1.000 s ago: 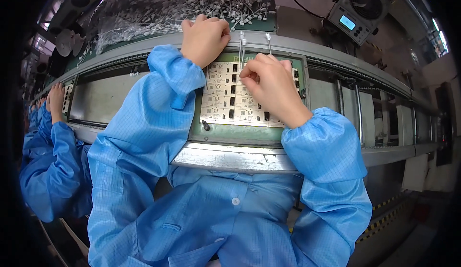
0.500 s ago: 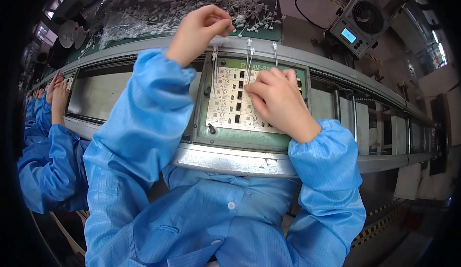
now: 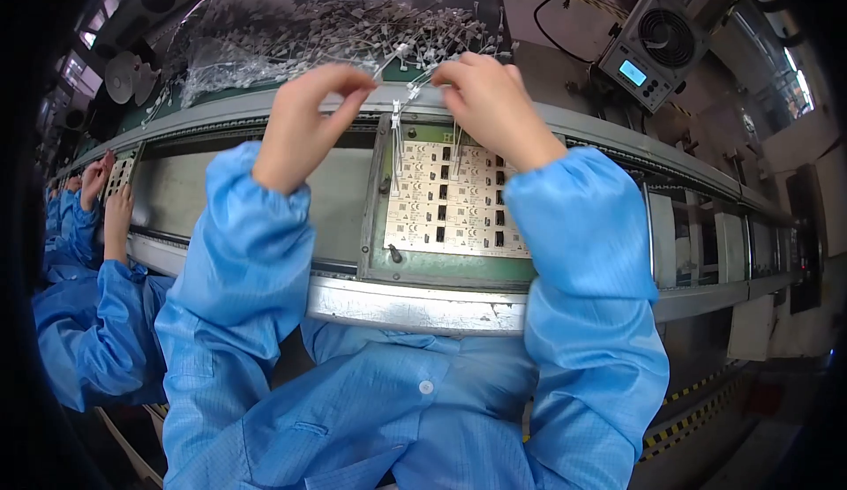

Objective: Manually inserting electronic components into circuit board panels at a production station.

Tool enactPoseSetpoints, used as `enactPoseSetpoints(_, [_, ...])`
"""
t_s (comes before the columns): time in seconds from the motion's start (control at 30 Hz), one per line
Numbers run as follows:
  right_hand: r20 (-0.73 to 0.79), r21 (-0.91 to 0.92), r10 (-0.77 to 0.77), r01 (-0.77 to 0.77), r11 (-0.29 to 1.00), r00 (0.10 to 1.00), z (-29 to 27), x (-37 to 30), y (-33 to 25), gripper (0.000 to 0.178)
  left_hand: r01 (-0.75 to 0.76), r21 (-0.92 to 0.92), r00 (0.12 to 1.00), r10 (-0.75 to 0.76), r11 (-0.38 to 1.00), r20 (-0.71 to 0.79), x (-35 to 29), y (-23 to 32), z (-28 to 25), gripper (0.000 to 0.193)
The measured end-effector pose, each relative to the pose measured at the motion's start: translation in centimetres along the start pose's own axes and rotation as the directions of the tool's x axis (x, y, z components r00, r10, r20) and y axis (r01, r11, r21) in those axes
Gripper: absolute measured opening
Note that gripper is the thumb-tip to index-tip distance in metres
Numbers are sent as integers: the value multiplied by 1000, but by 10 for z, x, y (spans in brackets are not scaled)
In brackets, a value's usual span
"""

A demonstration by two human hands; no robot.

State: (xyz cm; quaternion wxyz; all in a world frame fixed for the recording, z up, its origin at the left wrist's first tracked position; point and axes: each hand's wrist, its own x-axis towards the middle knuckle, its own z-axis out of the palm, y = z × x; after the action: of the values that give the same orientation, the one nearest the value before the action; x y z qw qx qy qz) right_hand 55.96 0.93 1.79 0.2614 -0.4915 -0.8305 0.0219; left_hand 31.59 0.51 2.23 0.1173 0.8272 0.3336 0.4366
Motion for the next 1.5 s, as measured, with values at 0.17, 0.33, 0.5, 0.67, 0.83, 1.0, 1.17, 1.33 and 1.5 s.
enactPoseSetpoints(0.17, [-33, -200, -185, 175, 964, 982, 35, 40, 9, 23, 29, 211, 999, -32, 977, 8, -22, 16, -10, 22])
enactPoseSetpoints(0.33, [62, -144, -195, 202, 969, 979, 42, 51, 18, 18, 11, 396, 997, 18, 918, -71, -27, 28, -23, 15])
enactPoseSetpoints(0.5, [-24, -156, -128, 123, 980, 991, 42, 55, 27, 13, -58, 413, 995, 89, 909, -55, -32, 34, -20, 17])
enactPoseSetpoints(0.67, [121, -117, -127, 141, 983, 984, 34, 45, 23, 14, -63, 225, 991, 34, 972, 129, -45, 46, -12, 15])
enactPoseSetpoints(0.83, [46, -48, -60, 63, 997, 997, 27, 45, 27, 16, 60, 10, 997, -59, 998, -59, -32, 36, -17, 18])
enactPoseSetpoints(1.0, [-54, 121, 88, -81, 989, 995, 18, 44, 33, 16, -162, 313, 986, 140, 936, 91, -43, 59, -5, 20])
enactPoseSetpoints(1.17, [155, 39, 17, -23, 999, 988, 16, 38, 44, 17, -97, 233, 952, 21, 968, 307, -62, 55, 14, 10])
enactPoseSetpoints(1.33, [226, 78, 6, -24, 997, 974, 25, 16, 43, 23, 28, 185, 928, -95, 982, 360, -73, 61, 11, 10])
enactPoseSetpoints(1.5, [42, 93, -36, 32, 995, 998, 20, 30, 49, 18, -75, 221, 934, -9, 972, 357, -65, 54, 13, 9])
